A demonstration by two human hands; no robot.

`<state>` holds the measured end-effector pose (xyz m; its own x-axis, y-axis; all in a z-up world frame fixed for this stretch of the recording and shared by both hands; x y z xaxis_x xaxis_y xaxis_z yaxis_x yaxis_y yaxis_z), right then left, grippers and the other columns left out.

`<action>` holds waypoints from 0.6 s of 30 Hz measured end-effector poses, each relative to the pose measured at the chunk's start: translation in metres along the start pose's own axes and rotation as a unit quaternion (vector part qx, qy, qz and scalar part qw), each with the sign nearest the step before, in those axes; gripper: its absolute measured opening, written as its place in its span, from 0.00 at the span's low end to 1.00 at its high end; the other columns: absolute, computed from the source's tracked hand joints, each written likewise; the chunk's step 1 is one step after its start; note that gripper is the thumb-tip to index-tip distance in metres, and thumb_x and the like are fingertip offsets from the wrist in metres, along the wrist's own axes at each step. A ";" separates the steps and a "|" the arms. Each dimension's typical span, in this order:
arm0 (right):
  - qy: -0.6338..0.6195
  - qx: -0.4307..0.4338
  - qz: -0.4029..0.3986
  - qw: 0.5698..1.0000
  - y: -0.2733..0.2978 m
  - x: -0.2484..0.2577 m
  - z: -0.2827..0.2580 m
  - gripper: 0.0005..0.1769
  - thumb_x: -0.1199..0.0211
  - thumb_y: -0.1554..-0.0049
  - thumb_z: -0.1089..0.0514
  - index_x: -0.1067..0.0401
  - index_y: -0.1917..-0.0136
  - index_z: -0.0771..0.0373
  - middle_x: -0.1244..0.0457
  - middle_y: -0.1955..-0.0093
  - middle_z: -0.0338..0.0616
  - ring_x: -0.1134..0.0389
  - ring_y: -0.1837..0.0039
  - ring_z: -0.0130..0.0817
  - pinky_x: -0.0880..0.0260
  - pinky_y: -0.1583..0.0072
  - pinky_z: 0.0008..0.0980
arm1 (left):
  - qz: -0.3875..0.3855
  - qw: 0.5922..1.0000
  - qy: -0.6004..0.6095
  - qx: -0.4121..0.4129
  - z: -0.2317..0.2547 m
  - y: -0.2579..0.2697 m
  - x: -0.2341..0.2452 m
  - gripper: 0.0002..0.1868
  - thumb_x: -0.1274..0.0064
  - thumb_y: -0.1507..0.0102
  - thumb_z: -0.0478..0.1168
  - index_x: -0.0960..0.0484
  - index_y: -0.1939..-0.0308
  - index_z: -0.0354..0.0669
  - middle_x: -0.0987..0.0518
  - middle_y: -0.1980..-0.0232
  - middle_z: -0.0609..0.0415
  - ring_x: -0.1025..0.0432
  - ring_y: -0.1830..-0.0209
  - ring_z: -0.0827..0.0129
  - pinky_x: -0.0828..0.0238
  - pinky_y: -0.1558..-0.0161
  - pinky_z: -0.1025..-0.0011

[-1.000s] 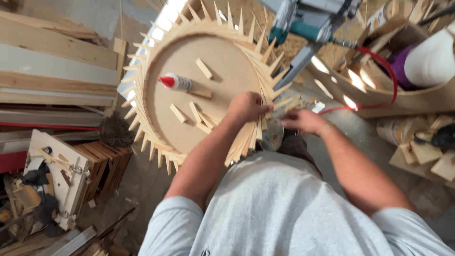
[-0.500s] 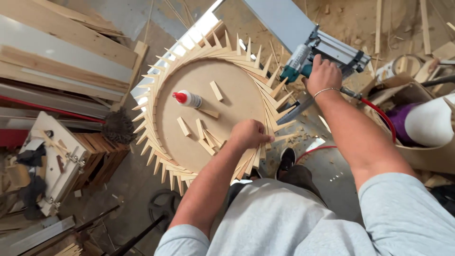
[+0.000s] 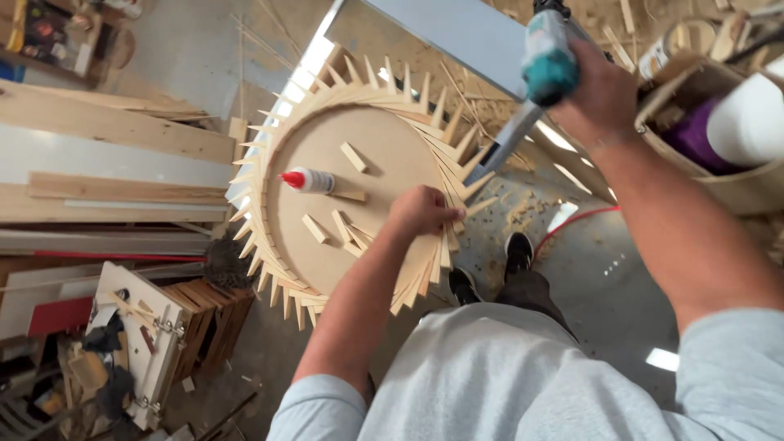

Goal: Assemble a decorative wooden frame by gluing and nailing small wooden blocks to a circular base.

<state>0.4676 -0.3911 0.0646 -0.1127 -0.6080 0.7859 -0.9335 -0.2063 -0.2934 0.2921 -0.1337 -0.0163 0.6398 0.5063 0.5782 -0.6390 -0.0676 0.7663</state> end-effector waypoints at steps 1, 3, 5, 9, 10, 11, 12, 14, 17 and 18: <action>0.004 -0.008 0.002 1.000 0.037 -0.001 0.019 0.22 0.32 0.43 0.44 0.25 0.37 0.49 0.30 0.59 0.54 0.30 0.57 0.66 0.33 0.58 0.53 | -0.006 1.000 -0.006 -0.005 -0.005 -0.004 -0.009 0.24 0.38 0.44 0.68 0.22 0.74 0.55 0.18 0.75 0.65 0.26 0.74 0.74 0.37 0.71 0.68; -0.371 -0.269 -0.008 0.888 0.109 -0.025 0.088 0.12 0.35 0.42 0.69 0.29 0.47 0.56 0.41 0.62 0.35 0.37 0.56 0.24 0.34 0.56 0.28 | 0.016 1.000 0.003 -0.026 -0.011 -0.018 -0.012 0.28 0.38 0.45 0.69 0.28 0.79 0.54 0.19 0.79 0.64 0.28 0.78 0.73 0.39 0.72 0.68; -0.373 -0.254 0.004 0.892 0.143 -0.030 0.083 0.12 0.34 0.42 0.68 0.28 0.47 0.57 0.40 0.61 0.37 0.36 0.56 0.27 0.33 0.55 0.29 | -0.003 0.999 0.044 -0.031 -0.007 -0.012 -0.006 0.24 0.38 0.44 0.65 0.24 0.76 0.54 0.19 0.81 0.63 0.23 0.76 0.72 0.33 0.67 0.72; -0.369 -0.207 0.020 0.906 0.252 -0.043 0.054 0.11 0.32 0.44 0.65 0.25 0.47 0.60 0.36 0.59 0.43 0.32 0.52 0.37 0.30 0.51 0.34 | -0.027 0.994 0.091 -0.049 -0.001 -0.002 -0.007 0.19 0.36 0.43 0.57 0.20 0.75 0.48 0.19 0.82 0.58 0.19 0.79 0.70 0.26 0.64 0.78; -0.371 -0.210 0.025 0.904 0.275 -0.049 0.047 0.11 0.32 0.44 0.65 0.25 0.47 0.60 0.36 0.59 0.43 0.32 0.52 0.37 0.30 0.51 0.34 | -0.028 0.995 0.085 -0.049 0.001 0.001 -0.006 0.19 0.36 0.43 0.57 0.20 0.75 0.48 0.19 0.82 0.58 0.19 0.79 0.70 0.26 0.64 0.78; -0.367 -0.187 0.028 0.911 0.295 -0.055 0.036 0.11 0.31 0.45 0.64 0.23 0.47 0.62 0.34 0.59 0.45 0.31 0.51 0.40 0.29 0.50 0.36 | -0.026 0.995 0.079 -0.056 0.004 0.003 -0.005 0.19 0.36 0.43 0.57 0.20 0.74 0.48 0.19 0.82 0.57 0.19 0.79 0.69 0.26 0.64 0.77; -0.363 -0.167 0.027 0.916 0.320 -0.061 0.023 0.12 0.30 0.45 0.62 0.22 0.47 0.63 0.32 0.58 0.48 0.29 0.50 0.44 0.28 0.48 0.38 | -0.027 0.995 0.074 -0.059 0.004 0.007 -0.007 0.20 0.36 0.43 0.58 0.20 0.74 0.47 0.19 0.82 0.56 0.19 0.79 0.68 0.25 0.64 0.76; -0.363 -0.153 0.027 0.919 0.352 -0.077 0.015 0.13 0.29 0.46 0.61 0.21 0.47 0.64 0.30 0.57 0.50 0.28 0.48 0.48 0.27 0.47 0.39 | -0.024 0.996 0.064 -0.058 0.002 0.003 -0.012 0.20 0.36 0.42 0.57 0.21 0.74 0.47 0.19 0.82 0.56 0.19 0.80 0.68 0.25 0.65 0.77; -0.359 -0.102 0.029 0.927 0.372 -0.107 0.009 0.17 0.27 0.48 0.57 0.20 0.45 0.60 0.29 0.56 0.45 0.26 0.48 0.48 0.26 0.45 0.40 | -0.017 0.996 0.059 -0.058 0.002 0.001 -0.016 0.19 0.37 0.41 0.57 0.21 0.74 0.48 0.19 0.82 0.56 0.19 0.80 0.69 0.26 0.65 0.77; -0.354 -0.063 0.030 0.932 0.372 -0.116 0.006 0.19 0.27 0.49 0.53 0.20 0.43 0.54 0.28 0.55 0.38 0.26 0.50 0.44 0.26 0.45 0.39 | -0.011 0.996 0.064 -0.059 0.002 0.001 -0.015 0.19 0.37 0.41 0.56 0.21 0.74 0.48 0.19 0.81 0.56 0.19 0.79 0.69 0.26 0.65 0.77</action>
<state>0.1350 -0.4018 -0.1388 0.0461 -0.9787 0.2001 -0.9706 -0.0913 -0.2227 0.2822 -0.1428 -0.0236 0.5988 0.6126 0.5158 -0.6763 0.0418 0.7354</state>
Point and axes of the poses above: each hand's wrist, its own y-axis away from the middle knuckle, its own x-axis out of the back of the hand, z = x × y, the point moved 8 cm from there along -y, towards the middle knuckle
